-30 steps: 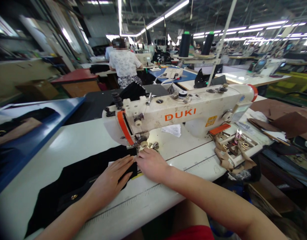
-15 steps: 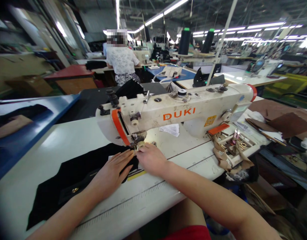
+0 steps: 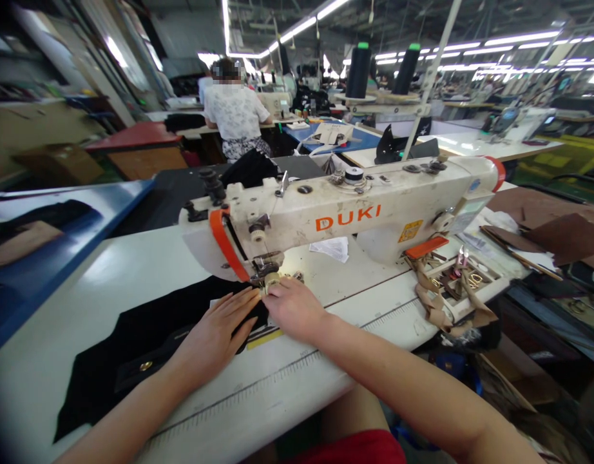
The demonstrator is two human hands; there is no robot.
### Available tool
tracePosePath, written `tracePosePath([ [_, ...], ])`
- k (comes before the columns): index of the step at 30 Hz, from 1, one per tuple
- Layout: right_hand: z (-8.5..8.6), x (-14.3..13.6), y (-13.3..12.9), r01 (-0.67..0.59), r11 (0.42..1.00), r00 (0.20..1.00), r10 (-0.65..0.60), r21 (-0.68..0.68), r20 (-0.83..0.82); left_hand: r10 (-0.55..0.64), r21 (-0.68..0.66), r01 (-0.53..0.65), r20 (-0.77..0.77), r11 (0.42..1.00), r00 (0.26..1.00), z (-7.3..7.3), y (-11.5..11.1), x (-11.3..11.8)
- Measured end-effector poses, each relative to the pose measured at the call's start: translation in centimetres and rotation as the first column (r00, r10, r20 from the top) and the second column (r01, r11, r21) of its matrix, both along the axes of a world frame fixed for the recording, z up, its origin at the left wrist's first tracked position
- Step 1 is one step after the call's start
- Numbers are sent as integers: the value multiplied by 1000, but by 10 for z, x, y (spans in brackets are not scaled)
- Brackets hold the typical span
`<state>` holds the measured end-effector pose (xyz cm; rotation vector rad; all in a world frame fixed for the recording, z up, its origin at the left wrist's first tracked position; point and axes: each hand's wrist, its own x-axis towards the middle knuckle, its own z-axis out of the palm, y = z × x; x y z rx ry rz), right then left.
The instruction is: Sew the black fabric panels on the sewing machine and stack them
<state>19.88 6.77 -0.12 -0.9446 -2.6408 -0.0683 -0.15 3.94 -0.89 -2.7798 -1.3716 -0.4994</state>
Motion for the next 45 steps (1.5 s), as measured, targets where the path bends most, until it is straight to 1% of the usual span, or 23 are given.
tracePosePath([
  [6, 3, 0, 0, 5, 1000, 1000, -5, -7, 7, 8, -4, -8, -27, 1000, 1000, 2, 1, 1],
  [10, 4, -1, 0, 15, 1000, 1000, -15, 10, 14, 25, -1, -25, -30, 1000, 999, 3, 8, -1],
  [16, -1, -1, 1, 34, 999, 999, -34, 20, 10, 42, -35, -44, -65, 998, 997, 3, 19, -2],
  [20, 1, 1, -1, 31, 999, 999, -30, 24, -27, 55, -53, -59, -73, 997, 996, 3, 15, -5],
  [24, 1, 3, -7, 22, 999, 992, -16, 44, -128, 73, -58, -78, -81, 995, 994, 5, -6, -20],
  [26, -1, 3, -9, 4, 998, 982, 6, 57, -187, 67, -51, -72, -103, 996, 992, 9, -21, -30],
  [28, -3, 2, -10, -21, 997, 972, 37, 68, -233, 82, 5, -82, -116, 997, 990, 16, -37, -40],
  [30, -4, 3, -13, -44, 997, 959, 60, 65, -277, 159, 118, -150, -75, 982, 984, 21, -55, -52],
  [32, -4, 4, -19, -66, 997, 945, 76, 43, -319, 298, 215, -296, 23, 931, 954, 22, -74, -68],
  [33, -3, 5, -24, -81, 996, 939, 86, 28, -332, 360, 237, -363, 57, 901, 931, 20, -83, -77],
  [34, -3, 5, -29, -101, 995, 935, 100, 14, -339, 402, 241, -405, 66, 882, 913, 16, -90, -85],
  [35, -2, 6, -34, -123, 992, 933, 117, 4, -341, 422, 227, -420, 43, 879, 906, 12, -95, -92],
  [36, -2, 6, -38, -143, 990, 932, 134, -3, -336, 423, 193, -414, -4, 889, 906, 9, -97, -98],
  [38, -3, 7, -44, -142, 990, 929, 135, 4, -344, 395, 94, -387, -106, 917, 912, 4, -88, -105],
  [39, -4, 6, -45, -134, 991, 929, 129, 12, -347, 407, 41, -405, -134, 913, 904, 4, -79, -108],
  [41, -8, 6, -44, -128, 991, 932, 129, 27, -338, 461, 52, -458, -147, 887, 875, 8, -52, -117],
  [43, -11, 6, -42, -129, 991, 936, 132, 31, -326, 497, 75, -491, -142, 868, 856, 15, -26, -130],
  [45, -14, 7, -40, -121, 992, 940, 125, 33, -316, 519, 105, -509, -124, 854, 846, 23, -10, -145],
])
